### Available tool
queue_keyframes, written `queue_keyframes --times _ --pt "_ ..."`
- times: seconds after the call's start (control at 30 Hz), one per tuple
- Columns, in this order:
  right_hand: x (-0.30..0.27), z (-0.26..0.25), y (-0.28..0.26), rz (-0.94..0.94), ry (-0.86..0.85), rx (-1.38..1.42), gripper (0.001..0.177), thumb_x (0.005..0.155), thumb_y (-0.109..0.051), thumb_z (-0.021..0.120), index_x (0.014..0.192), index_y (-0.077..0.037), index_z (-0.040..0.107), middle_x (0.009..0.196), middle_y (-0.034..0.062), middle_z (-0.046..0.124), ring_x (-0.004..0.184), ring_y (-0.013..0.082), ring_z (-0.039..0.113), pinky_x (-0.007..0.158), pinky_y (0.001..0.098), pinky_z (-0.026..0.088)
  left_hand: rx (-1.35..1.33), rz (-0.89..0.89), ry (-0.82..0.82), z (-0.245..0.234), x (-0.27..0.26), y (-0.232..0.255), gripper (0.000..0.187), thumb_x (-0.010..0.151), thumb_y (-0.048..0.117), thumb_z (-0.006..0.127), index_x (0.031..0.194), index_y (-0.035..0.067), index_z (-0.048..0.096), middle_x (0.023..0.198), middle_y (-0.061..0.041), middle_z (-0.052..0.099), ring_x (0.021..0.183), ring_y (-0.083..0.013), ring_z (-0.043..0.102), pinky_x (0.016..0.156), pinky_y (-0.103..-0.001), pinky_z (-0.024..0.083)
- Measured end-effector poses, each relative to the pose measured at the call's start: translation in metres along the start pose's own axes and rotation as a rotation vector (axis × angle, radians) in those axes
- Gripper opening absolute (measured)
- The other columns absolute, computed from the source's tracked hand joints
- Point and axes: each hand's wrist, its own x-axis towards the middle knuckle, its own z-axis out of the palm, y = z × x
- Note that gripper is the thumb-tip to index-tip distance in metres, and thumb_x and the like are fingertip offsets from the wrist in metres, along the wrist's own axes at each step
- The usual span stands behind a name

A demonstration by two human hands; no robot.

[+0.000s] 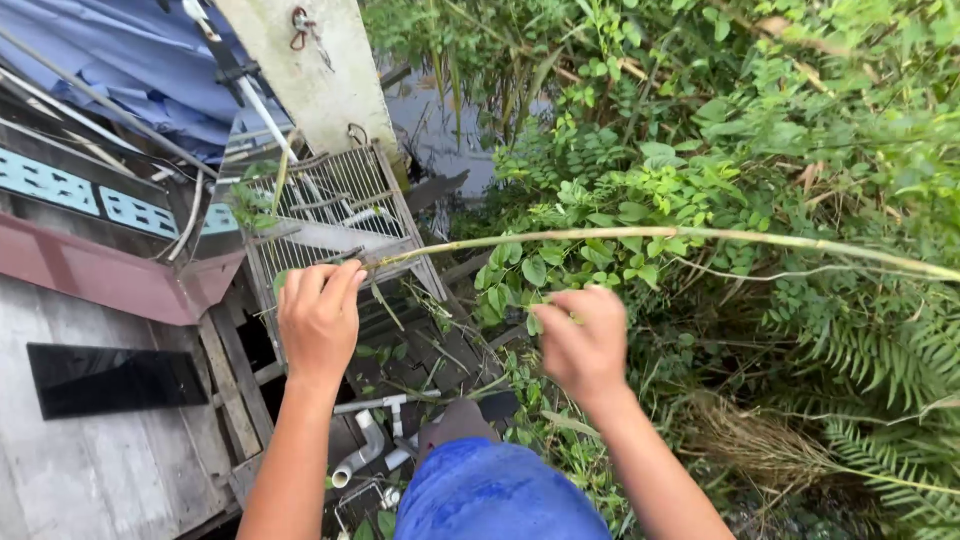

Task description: Harvesting small seeds or plant parts from tall grass by hand in an outdoor garden setting.

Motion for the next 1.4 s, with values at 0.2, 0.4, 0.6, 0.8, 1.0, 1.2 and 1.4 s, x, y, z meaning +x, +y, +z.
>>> queue_keyframes --times 0.2,0.4,0.6,0.8,1.0,1.2,1.4 --pt "0.09 0.014 -0.059 -0.113 -0.172 -0.018 0.049 0.097 -0.008 0.065 0.144 -0.021 0.06 0.149 0.0106 0.056 0.144 0.0291 0.047 0.127 0.0581 0.014 -0.016 -0.039 0.107 -0.001 -0.006 0.019 0.017 0.104 0.029 0.072 0.109 0.014 0.077 0.082 -0.002 0.056 0.076 -0.0252 0.06 0.069 -0.036 0.051" --pt "0.112 0.035 -0.033 -0.089 -0.39 -0.199 0.048 0.101 -0.017 0.068 0.148 -0.014 0.057 0.137 0.0144 0.063 0.131 0.0317 0.056 0.124 0.0564 0.014 -0.107 -0.143 0.219 0.01 -0.002 0.05 0.017 0.101 0.025 0.073 0.107 0.009 0.075 0.078 -0.005 0.065 0.071 -0.0267 0.068 0.067 -0.035 0.056" --pt "0.112 0.035 -0.018 -0.071 -0.365 -0.094 0.035 0.102 -0.01 0.065 0.137 -0.011 0.067 0.11 0.01 0.069 0.095 0.0259 0.068 0.083 0.0365 0.049 -0.203 -0.228 0.169 0.009 0.001 0.063 0.018 0.101 0.023 0.074 0.105 0.006 0.074 0.077 -0.008 0.068 0.071 -0.028 0.07 0.065 -0.036 0.057" --pt "0.108 0.038 -0.005 -0.019 -0.372 -0.132 0.026 0.103 -0.012 0.067 0.128 -0.019 0.072 0.102 0.0012 0.068 0.09 0.0203 0.067 0.074 0.0309 0.047 -0.309 -0.318 0.054 0.027 -0.015 0.074 0.017 0.103 0.022 0.068 0.104 0.005 0.072 0.079 -0.009 0.072 0.071 -0.025 0.071 0.063 -0.034 0.057" --pt "0.097 0.047 0.002 0.038 -0.388 -0.11 0.023 0.103 -0.013 0.067 0.123 -0.022 0.073 0.098 -0.0003 0.068 0.088 0.02 0.068 0.072 0.0308 0.048 -0.442 -0.342 -0.012 0.047 -0.036 0.107 0.014 0.099 0.02 0.071 0.1 0.006 0.072 0.067 -0.004 0.065 0.061 -0.0218 0.067 0.057 -0.032 0.055" --pt "0.102 0.042 0.012 0.142 -0.444 -0.035 0.025 0.102 -0.005 0.065 0.12 -0.018 0.076 0.095 0.0042 0.072 0.089 0.0242 0.07 0.074 0.0324 0.048 -0.435 -0.296 -0.046 0.05 -0.053 0.122 0.016 0.097 0.023 0.072 0.096 0.007 0.071 0.061 -0.003 0.062 0.058 -0.0238 0.067 0.054 -0.035 0.055" --pt "0.09 0.054 0.033 0.197 -0.441 -0.038 0.024 0.102 -0.006 0.065 0.119 -0.02 0.075 0.096 0.002 0.072 0.091 0.0222 0.07 0.076 0.0322 0.05 -0.469 -0.286 -0.189 0.071 -0.093 0.139 0.016 0.098 0.024 0.071 0.095 0.009 0.073 0.065 -0.006 0.066 0.062 -0.0252 0.07 0.057 -0.035 0.057"
